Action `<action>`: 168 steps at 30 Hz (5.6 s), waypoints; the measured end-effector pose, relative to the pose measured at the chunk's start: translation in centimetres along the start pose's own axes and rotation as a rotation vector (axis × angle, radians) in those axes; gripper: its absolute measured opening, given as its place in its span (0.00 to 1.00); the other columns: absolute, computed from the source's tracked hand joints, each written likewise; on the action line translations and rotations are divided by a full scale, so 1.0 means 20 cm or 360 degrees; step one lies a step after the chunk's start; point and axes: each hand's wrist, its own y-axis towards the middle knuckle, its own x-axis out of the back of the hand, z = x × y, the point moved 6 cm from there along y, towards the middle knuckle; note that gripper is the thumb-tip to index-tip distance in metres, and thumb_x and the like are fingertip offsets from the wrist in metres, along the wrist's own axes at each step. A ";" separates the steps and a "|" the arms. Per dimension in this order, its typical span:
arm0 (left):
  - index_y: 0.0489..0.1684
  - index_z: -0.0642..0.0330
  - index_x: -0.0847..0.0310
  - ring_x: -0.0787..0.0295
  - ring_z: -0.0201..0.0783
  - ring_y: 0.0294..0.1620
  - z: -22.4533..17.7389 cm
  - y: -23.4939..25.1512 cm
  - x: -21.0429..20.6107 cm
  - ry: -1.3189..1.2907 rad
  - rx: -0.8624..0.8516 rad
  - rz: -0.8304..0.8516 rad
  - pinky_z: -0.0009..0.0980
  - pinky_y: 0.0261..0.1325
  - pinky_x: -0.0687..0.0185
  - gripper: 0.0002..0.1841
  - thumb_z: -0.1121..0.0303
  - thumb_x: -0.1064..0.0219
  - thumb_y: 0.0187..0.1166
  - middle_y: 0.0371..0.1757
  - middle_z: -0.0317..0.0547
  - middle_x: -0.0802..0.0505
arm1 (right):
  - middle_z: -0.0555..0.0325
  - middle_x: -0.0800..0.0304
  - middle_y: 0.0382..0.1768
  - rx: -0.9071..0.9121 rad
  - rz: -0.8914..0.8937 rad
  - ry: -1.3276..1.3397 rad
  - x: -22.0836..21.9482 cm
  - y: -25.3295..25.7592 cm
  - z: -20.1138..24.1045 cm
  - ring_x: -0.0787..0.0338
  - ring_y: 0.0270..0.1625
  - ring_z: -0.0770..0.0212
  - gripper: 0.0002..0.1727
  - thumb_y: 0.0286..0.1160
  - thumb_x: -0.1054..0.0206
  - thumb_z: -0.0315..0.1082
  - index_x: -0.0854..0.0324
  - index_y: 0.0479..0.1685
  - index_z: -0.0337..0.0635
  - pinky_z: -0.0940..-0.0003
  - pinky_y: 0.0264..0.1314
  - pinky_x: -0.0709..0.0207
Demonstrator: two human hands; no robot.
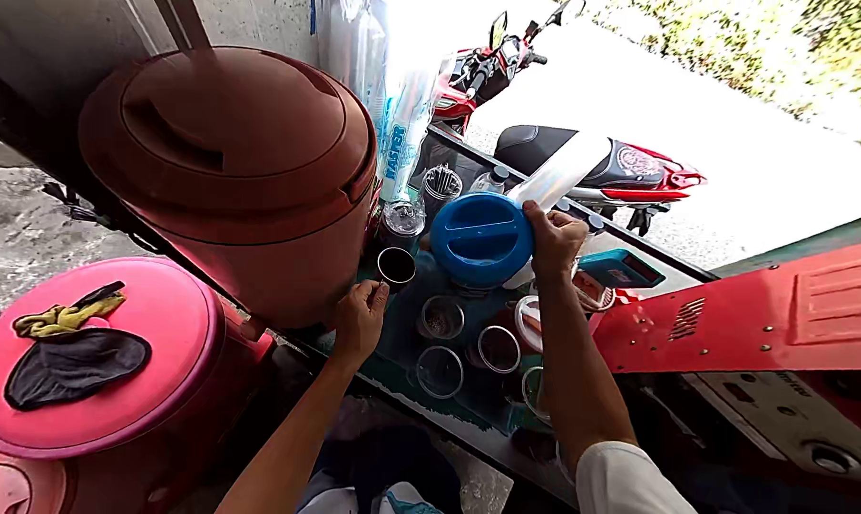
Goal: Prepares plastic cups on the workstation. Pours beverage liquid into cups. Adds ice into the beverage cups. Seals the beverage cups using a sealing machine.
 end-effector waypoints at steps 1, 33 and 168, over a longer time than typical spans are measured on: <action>0.50 0.63 0.11 0.10 0.36 0.38 -0.01 0.00 0.00 -0.0003 0.0010 0.0028 0.35 0.50 0.13 0.18 0.57 0.41 0.90 0.38 0.47 0.08 | 0.73 0.31 0.09 0.0079 0.0054 -0.0129 0.00 0.01 0.09 0.32 0.13 0.74 0.30 0.64 0.21 0.57 0.32 0.08 0.53 0.68 0.23 0.31; 0.46 0.61 0.11 0.14 0.33 0.35 -0.11 -0.08 0.01 -0.0225 -0.0199 0.0229 0.31 0.44 0.16 0.17 0.57 0.40 0.89 0.35 0.44 0.11 | 0.51 0.32 0.10 0.1149 0.0623 -0.1309 -0.06 -0.16 1.06 0.27 0.16 0.49 0.40 0.76 0.42 0.69 0.33 0.11 0.41 0.48 0.20 0.40; 0.53 0.70 0.15 0.07 0.30 0.43 0.23 -0.63 -0.21 -0.0432 -0.0311 0.0589 0.26 0.52 0.10 0.12 0.68 0.37 0.87 0.44 0.48 0.07 | 0.41 0.16 0.66 -0.0342 -0.0267 -0.0818 0.21 -1.88 0.01 0.08 0.56 0.49 0.52 0.45 0.12 0.49 0.30 0.77 0.40 0.52 0.53 0.11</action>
